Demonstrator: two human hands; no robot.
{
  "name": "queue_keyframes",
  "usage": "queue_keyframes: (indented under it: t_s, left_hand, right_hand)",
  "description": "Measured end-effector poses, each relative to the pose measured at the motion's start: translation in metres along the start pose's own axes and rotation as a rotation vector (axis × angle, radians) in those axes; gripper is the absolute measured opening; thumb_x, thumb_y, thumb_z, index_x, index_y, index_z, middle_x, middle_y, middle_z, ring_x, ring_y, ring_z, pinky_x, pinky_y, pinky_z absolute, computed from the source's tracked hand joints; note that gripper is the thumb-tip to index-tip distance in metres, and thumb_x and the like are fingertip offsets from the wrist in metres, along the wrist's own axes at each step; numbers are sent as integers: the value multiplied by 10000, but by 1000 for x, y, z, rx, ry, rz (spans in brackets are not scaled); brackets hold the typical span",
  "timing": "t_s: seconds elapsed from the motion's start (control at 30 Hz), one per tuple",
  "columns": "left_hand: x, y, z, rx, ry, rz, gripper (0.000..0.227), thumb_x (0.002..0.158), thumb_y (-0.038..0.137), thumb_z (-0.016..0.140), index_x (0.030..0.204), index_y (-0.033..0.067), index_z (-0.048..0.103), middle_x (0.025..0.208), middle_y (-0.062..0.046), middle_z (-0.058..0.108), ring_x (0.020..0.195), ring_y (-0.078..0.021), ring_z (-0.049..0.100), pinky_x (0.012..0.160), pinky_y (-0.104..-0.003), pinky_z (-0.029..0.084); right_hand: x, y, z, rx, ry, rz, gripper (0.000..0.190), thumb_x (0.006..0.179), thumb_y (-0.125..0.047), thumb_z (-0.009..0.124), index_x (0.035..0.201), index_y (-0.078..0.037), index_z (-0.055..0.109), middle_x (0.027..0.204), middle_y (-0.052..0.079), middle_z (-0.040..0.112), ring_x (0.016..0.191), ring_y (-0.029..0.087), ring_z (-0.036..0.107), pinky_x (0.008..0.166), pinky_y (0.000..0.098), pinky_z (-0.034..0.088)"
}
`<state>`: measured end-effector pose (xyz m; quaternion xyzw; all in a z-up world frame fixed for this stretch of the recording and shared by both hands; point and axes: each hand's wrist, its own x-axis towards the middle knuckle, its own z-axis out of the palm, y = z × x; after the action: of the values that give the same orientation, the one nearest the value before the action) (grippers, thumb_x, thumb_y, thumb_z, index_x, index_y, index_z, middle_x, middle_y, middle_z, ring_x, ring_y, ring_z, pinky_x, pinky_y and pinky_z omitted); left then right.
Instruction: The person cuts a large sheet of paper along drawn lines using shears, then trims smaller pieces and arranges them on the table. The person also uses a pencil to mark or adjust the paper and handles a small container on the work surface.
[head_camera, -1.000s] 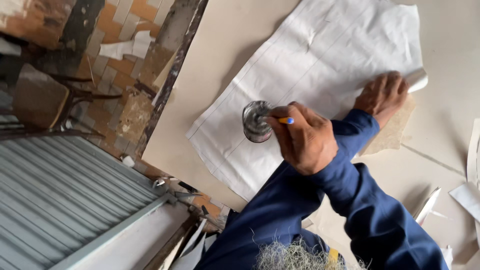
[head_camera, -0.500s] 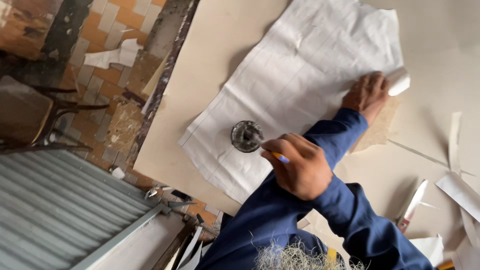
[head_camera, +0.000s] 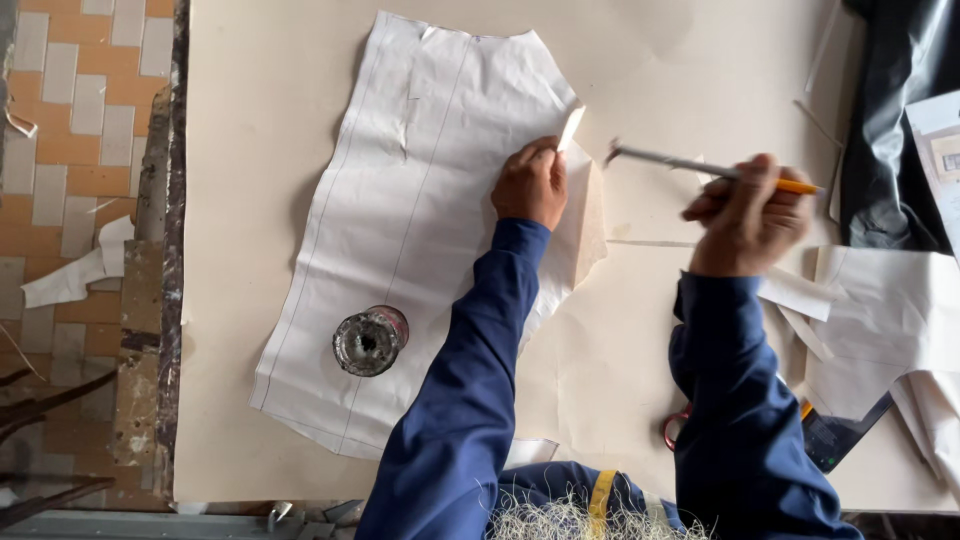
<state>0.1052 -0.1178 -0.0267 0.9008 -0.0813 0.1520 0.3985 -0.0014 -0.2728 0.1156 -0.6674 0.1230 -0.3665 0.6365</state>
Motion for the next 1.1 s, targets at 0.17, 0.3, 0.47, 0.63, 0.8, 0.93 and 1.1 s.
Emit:
queue_keyframes:
  t_s: [0.17,0.3,0.47,0.63,0.8,0.93,1.1]
  left_hand:
    - [8,-5,-15,-91,-16,6,262,960,254,577,805,73,684,995,-121,743,890,-350,691,784,-466,562]
    - [12,-4,-26,-162,-143,-26,312,990,255,517,816,88,715,963,-104,750,877,-324,704,805,-452,559]
    - [5,1,-30,-166,-146,-29,323,934,208,494,986,103,794,1130,-75,745,1012,-297,704,910,-411,549]
    - [0,-1,-26,-74,-146,40,451,840,107,471,1188,54,752,1360,-52,691,1202,-288,655,1060,-374,513]
    - [-13,-2,-18,129,-210,249,479,979,260,503,1386,37,623,1518,-107,543,1391,-310,517,1192,-388,423]
    - [-27,11,-19,319,-337,247,657,1002,516,493,1546,148,460,1658,-84,294,1492,-315,306,1152,-471,331]
    - [-28,26,-23,437,-481,173,620,995,652,412,1553,383,396,1703,-79,156,1539,-304,196,1140,-500,307]
  right_hand:
    - [-13,46,20,-182,-183,75,137,1112,-143,601,1044,-25,580,753,65,674,601,115,650,517,265,542]
    - [-5,57,43,-375,-357,-102,119,1087,-105,641,1011,-15,622,779,86,728,655,132,721,568,268,590]
    - [2,58,46,-562,-456,-363,138,1066,-93,679,983,-21,596,748,91,697,645,198,717,570,310,556]
    - [13,48,29,-764,-395,-499,154,1069,-107,707,980,-24,611,752,118,679,638,249,692,561,344,532]
    - [31,22,-8,-604,-170,-381,134,1209,-99,610,1095,-29,617,835,60,728,704,134,733,614,253,598]
    - [29,4,-26,-424,-155,-297,152,1228,-98,567,1132,19,568,851,99,715,696,122,709,634,232,589]
    - [15,-18,-23,-312,-181,-258,164,1235,-114,558,1144,22,562,869,111,714,705,130,701,643,240,591]
